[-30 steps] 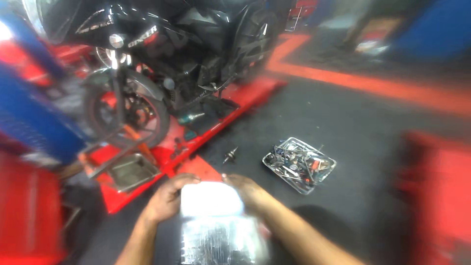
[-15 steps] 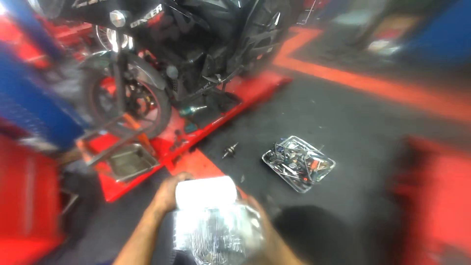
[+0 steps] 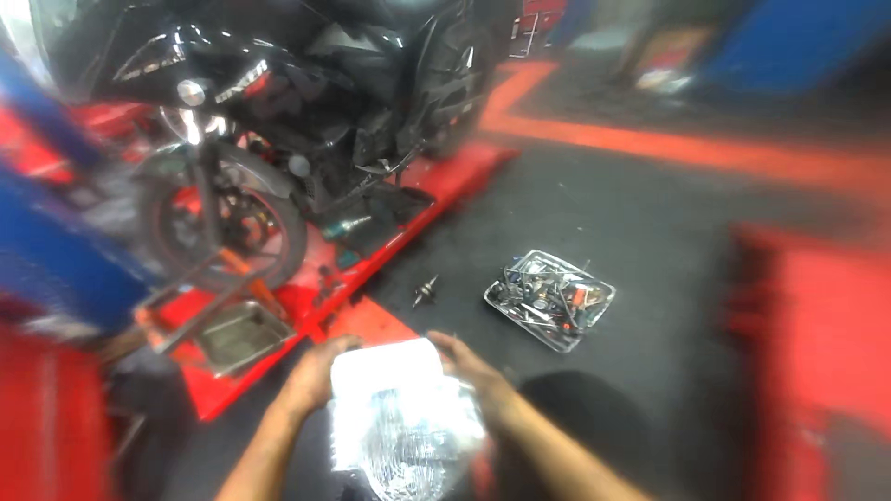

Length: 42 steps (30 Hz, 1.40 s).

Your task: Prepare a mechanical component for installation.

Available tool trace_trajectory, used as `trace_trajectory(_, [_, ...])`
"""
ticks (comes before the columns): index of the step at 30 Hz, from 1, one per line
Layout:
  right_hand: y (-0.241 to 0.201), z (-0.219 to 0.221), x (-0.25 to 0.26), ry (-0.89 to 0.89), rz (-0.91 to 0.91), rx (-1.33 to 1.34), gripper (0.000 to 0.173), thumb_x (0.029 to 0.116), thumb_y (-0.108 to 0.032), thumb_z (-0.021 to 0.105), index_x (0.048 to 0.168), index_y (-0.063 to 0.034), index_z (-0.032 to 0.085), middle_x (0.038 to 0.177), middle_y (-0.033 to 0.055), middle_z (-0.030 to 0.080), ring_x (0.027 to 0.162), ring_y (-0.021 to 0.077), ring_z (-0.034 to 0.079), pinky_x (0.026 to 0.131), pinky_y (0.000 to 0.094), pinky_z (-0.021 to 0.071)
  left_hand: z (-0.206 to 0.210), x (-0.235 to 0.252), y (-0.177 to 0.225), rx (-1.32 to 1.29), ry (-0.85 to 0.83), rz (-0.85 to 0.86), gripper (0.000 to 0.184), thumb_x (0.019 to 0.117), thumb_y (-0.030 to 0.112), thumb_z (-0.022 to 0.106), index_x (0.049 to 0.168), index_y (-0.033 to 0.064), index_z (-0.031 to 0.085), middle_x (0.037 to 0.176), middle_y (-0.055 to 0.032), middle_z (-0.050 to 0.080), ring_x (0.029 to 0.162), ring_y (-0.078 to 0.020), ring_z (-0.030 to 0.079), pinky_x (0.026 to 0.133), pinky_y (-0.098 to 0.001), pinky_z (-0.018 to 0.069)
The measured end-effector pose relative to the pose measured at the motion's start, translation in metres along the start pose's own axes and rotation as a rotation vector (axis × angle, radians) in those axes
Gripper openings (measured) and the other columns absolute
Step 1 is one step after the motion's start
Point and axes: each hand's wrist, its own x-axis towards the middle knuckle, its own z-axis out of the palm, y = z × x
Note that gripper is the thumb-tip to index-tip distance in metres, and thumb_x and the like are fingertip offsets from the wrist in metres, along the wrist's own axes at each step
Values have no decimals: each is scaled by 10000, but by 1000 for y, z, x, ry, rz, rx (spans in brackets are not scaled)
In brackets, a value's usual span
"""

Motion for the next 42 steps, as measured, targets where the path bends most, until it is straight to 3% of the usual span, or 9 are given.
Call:
trace_trajectory(5, [5, -14, -1, -141, 32, -27, 711, 991, -249, 476, 1624, -189, 158, 1362, 91, 612, 1131, 174, 667, 955, 392, 578, -27, -32, 47, 306, -2, -97, 743, 959, 152, 601, 1626, 215, 281, 1571, 10, 476, 1405, -171, 501, 1148, -483, 453])
trace_trajectory(9, [8, 0, 3, 27, 39, -65, 661, 1006, -285, 564, 1584, -143, 276, 1157, 82, 698, 974, 144, 710, 878, 344, 601, -39, -72, 156, 398, 99, 68, 718, 996, 489, 536, 1564, 68, 405, 1589, -130, 444, 1489, -292, 397, 1208, -550, 356])
trace_trajectory(13, [12, 6, -4, 128, -52, -217, 638, 1005, -253, 592, 1587, -240, 331, 1023, 85, 743, 894, 180, 729, 837, 388, 612, 10, -72, 178, 723, 37, 93, 1378, 539, 1016, 547, 1563, 104, 408, 1482, -104, 559, 1369, -305, 519, 1124, -558, 418])
trace_trajectory(17, [0, 27, -24, 269, -398, -691, 663, 1019, -366, 591, 1609, -276, 302, 797, -54, 669, 751, 94, 662, 778, 370, 595, 31, -123, 129, 511, 336, 255, 1221, 543, 859, 756, 1464, 98, 504, 1306, -149, 646, 1231, -307, 595, 1075, -552, 452])
trace_trajectory(22, [-39, 60, -31, 64, -907, -1091, 435, 1070, -376, 458, 1435, -159, 547, 863, -51, 663, 852, 66, 611, 981, 388, 495, 50, -172, 82, 294, 464, 282, 1286, 516, 776, 842, 1553, 253, 290, 1425, -111, 535, 1343, -266, 504, 1130, -509, 416])
trace_trajectory(29, [-44, 51, -15, -278, -632, -1278, 714, 1008, -431, 523, 1620, -158, 278, 1212, 6, 703, 1102, 108, 658, 985, 417, 544, 49, -174, 64, 273, 559, 350, 1242, 509, 739, 849, 1515, 218, 339, 1363, -123, 570, 1281, -270, 549, 1099, -507, 456])
trace_trajectory(32, [-50, 43, -18, -265, -690, -1382, 910, 883, -327, 610, 1640, -84, 168, 1017, 32, 722, 946, 137, 689, 875, 434, 571, 42, -167, 70, 335, 601, 435, 1161, 546, 771, 781, 1477, 193, 400, 1309, -118, 597, 1215, -268, 579, 1065, -494, 464])
trace_trajectory(36, [-80, 42, -35, -224, -826, -1555, 910, 785, -318, 647, 1575, -15, 312, 1064, 68, 716, 969, 187, 682, 834, 446, 548, 4, -151, 101, 301, 509, 522, 1075, 606, 779, 741, 1447, 182, 438, 1301, -114, 620, 1216, -263, 588, 1052, -491, 468])
trace_trajectory(42, [-69, 40, -50, -324, -960, -1495, 625, 925, -270, 595, 1509, -118, 430, 1087, 58, 706, 1035, 221, 655, 947, 452, 489, -35, -143, 120, -92, 287, 464, 1201, 569, 714, 833, 1511, 136, 363, 1414, -125, 551, 1290, -236, 557, 1101, -455, 488])
